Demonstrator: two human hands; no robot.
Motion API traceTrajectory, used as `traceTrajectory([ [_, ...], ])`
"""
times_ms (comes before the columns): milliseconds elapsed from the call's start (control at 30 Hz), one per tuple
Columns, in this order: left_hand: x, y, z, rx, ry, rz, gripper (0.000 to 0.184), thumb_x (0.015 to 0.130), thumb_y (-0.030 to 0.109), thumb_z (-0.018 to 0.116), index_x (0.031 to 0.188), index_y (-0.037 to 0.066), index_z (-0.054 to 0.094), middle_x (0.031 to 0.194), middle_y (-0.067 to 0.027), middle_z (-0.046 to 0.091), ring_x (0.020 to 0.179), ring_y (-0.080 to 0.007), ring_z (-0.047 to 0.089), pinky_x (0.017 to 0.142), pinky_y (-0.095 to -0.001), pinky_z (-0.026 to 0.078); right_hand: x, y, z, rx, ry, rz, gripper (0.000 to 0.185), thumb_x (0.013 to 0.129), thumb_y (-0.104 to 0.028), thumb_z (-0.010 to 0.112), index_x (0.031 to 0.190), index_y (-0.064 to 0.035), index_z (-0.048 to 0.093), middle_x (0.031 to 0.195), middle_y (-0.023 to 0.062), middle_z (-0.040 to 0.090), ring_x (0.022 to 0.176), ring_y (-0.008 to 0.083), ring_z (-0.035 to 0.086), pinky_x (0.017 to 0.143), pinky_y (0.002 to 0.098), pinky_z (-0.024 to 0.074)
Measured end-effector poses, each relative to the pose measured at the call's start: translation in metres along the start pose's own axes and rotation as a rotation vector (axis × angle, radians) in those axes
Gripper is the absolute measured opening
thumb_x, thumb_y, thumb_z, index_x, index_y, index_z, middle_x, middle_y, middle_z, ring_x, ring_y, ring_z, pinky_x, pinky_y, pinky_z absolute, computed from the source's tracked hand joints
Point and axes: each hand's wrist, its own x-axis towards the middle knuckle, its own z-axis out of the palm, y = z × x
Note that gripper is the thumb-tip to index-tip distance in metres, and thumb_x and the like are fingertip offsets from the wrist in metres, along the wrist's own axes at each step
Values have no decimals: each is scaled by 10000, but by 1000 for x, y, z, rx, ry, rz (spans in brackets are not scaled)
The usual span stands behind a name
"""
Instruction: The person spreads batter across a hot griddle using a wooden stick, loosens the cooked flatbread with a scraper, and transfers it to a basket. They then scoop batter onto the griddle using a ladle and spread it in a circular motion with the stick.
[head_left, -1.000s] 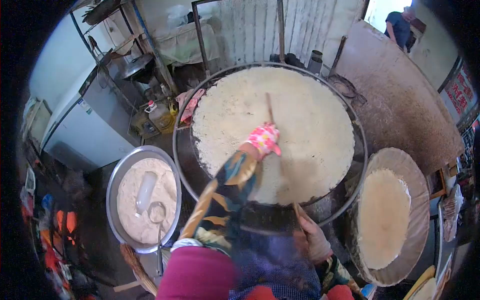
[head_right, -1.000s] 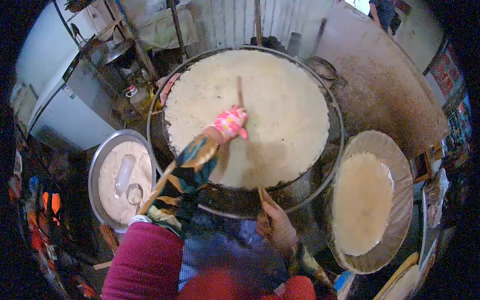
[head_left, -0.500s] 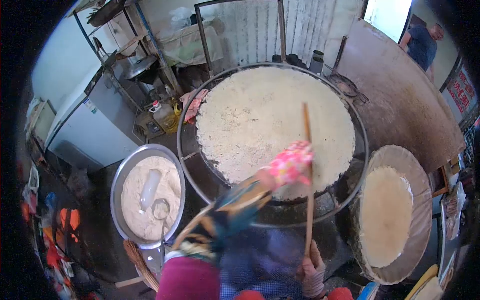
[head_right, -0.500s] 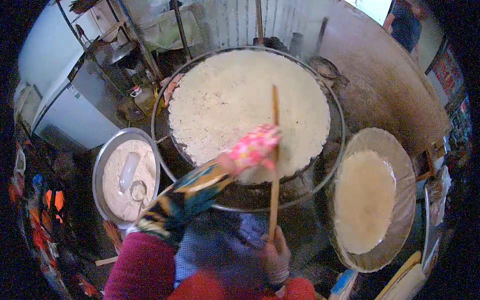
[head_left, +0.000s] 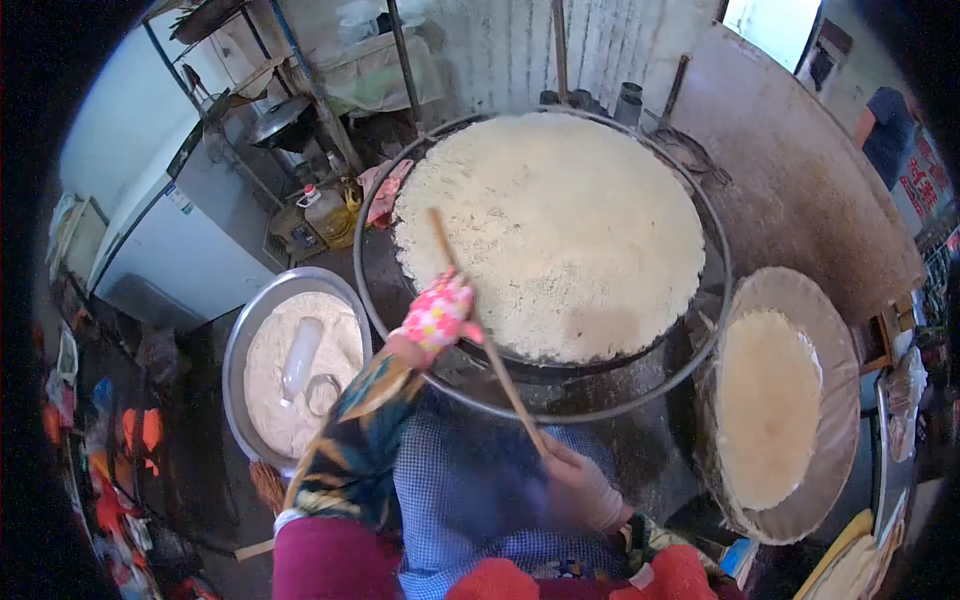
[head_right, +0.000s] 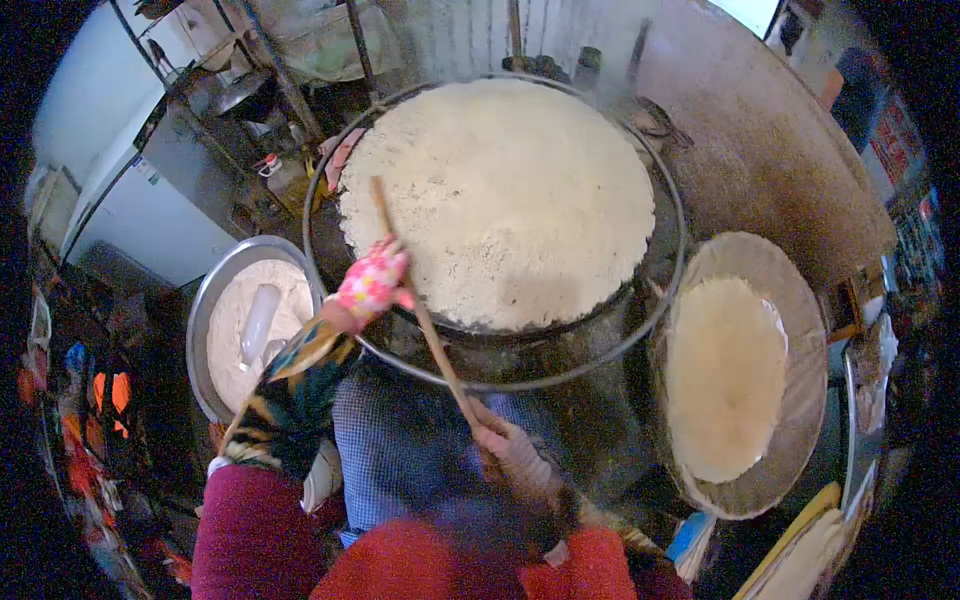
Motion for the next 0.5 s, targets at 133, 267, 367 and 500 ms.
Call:
traceTrajectory([
  [133, -92, -20, -28, -36, 96, -229, 1106, 534, 656, 676, 1332, -28, 333, 1406, -265, 261, 1320, -415, 235, 1077, -507, 193, -6, -28, 21, -102, 136, -73, 406, 872, -71, 529, 1274, -22, 492, 1217, 57, 539, 1094, 132, 506, 876, 249, 444],
  [267, -110, -27, -38, 271, -165, -277, 786, 543, 380, 771, 1183, 24, 488, 1341, -183, 369, 1317, -349, 254, 1078, -538, 168, 14, -59, -5, -1121, 314, -292, 421, 882, -145, 532, 1293, -74, 476, 1100, 152, 620, 963, 116, 593, 801, 275, 483],
  [367, -105, -35, 8, 446, -165, -177, 255, 611, 218, 677, 812, 78, 607, 922, -115, 530, 989, -284, 459, 1009, -472, 290, 13, -59, -56, -1480, 573, -100, 401, 885, -174, 519, 1279, -113, 482, 983, 161, 651, 746, 242, 647, 633, 389, 504],
  [500, -101, 11, 35, 349, -191, -270, 67, 635, 185, 623, 579, 157, 600, 597, -32, 548, 595, -217, 536, 721, -373, 444, -27, -57, -187, -870, 709, -456, 352, 916, -189, 476, 1247, -74, 506, 1033, 66, 594, 824, 169, 564, 724, 305, 481],
])
